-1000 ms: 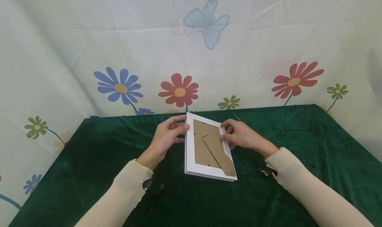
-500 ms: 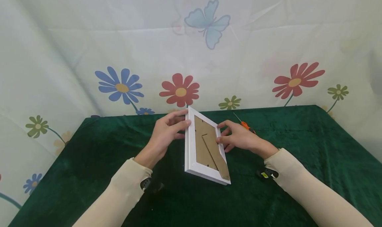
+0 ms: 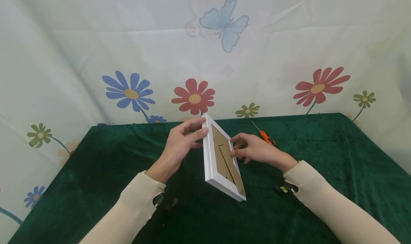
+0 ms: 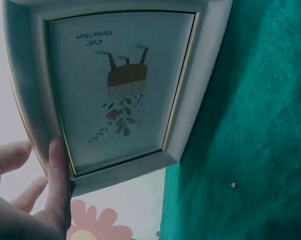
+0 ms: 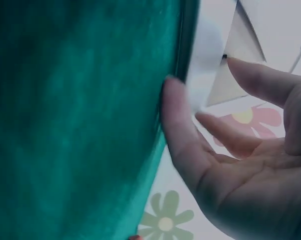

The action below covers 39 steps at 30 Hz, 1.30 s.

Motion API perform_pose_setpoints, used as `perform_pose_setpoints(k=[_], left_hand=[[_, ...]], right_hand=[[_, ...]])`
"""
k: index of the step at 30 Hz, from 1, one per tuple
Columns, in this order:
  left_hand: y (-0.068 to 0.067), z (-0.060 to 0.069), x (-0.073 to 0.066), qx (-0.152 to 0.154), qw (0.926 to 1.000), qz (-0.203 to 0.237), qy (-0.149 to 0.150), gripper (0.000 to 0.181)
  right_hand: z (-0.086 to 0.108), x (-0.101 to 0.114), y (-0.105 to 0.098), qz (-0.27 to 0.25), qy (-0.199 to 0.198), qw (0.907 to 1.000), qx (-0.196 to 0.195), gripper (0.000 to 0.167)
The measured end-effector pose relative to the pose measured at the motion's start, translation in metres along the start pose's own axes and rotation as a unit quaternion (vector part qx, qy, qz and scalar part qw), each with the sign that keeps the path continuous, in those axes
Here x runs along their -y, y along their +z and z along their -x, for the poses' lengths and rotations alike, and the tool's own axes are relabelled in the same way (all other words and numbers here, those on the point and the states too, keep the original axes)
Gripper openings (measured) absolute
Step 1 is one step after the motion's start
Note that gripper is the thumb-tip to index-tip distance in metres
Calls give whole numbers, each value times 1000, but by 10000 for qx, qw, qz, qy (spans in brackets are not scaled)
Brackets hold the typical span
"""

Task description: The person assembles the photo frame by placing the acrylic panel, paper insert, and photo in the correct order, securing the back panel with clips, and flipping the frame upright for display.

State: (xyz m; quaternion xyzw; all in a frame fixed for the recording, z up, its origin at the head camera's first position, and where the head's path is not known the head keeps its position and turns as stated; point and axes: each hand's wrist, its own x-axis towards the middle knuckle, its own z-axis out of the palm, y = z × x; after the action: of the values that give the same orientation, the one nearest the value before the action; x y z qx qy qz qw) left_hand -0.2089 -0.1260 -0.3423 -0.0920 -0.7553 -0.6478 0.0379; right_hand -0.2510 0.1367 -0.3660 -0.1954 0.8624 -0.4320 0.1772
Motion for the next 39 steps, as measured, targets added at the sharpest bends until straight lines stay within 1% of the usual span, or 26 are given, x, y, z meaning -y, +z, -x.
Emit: perform_pose_setpoints(k=[3,5,9,11,13,17,21,26,28,32,36,39], left_hand=[[1,1,0,105,9999,66,62,50],[2,2,1,152,9998,66,120,50],[3,2,2,206,9995,112,206,51],[3,2,3,243,9994,125,234,51],[3,2,3,284,9992,134,255,52],[4,3,5,379,9986,152,334,51],[4,3,5,459,9977,210,456,51],[4,2,4,631,9950,311,706,51],[5,1,4,721,9936,370,783,51],[6,1,3,843,9921,420,825,51],[6,0,5,904,9917,397,825,51],[7,0,5,994,9908,406,827,51]], right_hand=[[3,4,0,446,-96,9988,-176,51],[5,8,0,546,-220,9977,-326,49],[13,20,0,415,-659,9948,-650,46],[16,25,0,267,-885,9935,-667,47],[18,28,1,167,-997,9932,-571,49],[18,30,3,78,-984,9947,-295,53],[18,30,4,-22,-1001,9947,-225,50],[18,30,5,-429,-1165,9921,-182,46],[19,30,6,-629,-1155,9912,-147,46],[19,30,9,-880,-1055,9905,-60,47],[18,30,10,-881,-939,9917,-33,47],[18,32,8,-737,-956,9926,-148,44]])
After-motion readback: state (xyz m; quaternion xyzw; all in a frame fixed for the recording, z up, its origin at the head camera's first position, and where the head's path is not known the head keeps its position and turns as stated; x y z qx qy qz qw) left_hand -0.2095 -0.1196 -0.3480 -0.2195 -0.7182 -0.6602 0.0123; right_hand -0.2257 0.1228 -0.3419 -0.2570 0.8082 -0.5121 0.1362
